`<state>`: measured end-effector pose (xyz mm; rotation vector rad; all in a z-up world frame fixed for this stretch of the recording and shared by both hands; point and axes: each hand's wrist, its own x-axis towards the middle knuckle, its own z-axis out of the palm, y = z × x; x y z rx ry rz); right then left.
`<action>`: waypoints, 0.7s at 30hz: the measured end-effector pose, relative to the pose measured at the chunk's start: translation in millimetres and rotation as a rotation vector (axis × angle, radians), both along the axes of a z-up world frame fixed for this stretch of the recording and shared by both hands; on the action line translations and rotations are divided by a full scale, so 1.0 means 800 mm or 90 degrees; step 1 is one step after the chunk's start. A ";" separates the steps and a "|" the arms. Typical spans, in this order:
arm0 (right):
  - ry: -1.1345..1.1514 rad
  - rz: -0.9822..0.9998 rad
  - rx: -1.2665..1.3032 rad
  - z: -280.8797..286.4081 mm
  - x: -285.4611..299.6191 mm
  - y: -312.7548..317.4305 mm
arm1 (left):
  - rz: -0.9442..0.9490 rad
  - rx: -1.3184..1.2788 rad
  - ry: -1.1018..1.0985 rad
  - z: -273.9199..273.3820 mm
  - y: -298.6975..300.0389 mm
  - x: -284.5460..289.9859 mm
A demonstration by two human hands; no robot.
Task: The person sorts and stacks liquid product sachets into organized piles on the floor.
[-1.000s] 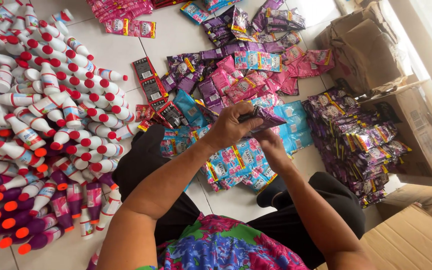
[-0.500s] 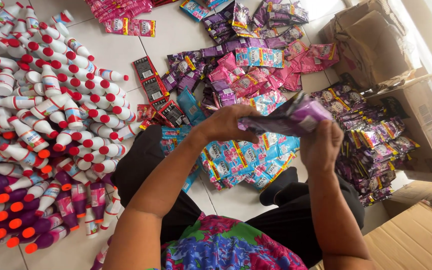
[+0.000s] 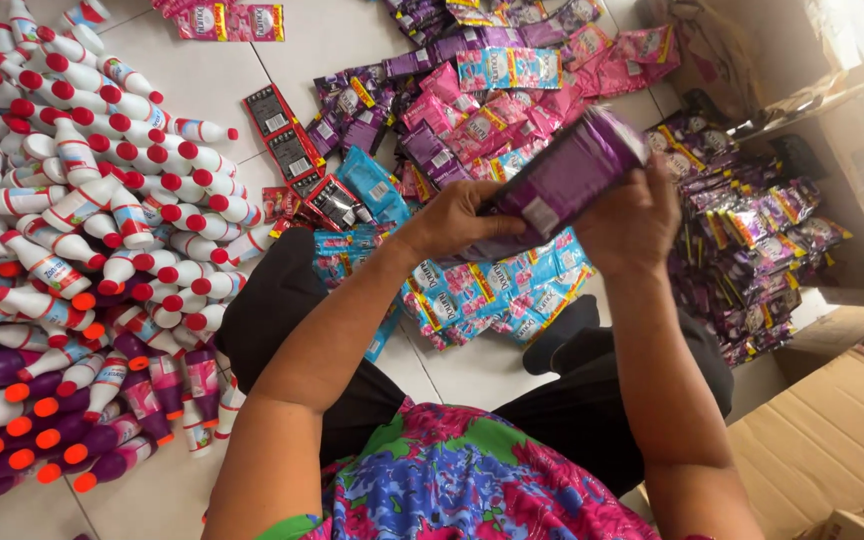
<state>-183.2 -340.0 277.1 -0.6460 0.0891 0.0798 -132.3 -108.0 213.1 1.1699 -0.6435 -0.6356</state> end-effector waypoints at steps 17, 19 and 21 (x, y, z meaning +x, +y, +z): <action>-0.061 -0.034 0.013 -0.033 0.017 -0.017 | -0.027 0.438 -0.156 -0.090 0.018 -0.006; -0.051 -0.054 0.035 -0.038 0.017 -0.022 | -0.045 0.520 -0.152 -0.098 0.021 -0.009; -0.070 -0.066 -0.056 -0.049 0.019 -0.025 | -0.035 0.527 -0.163 -0.102 0.024 -0.010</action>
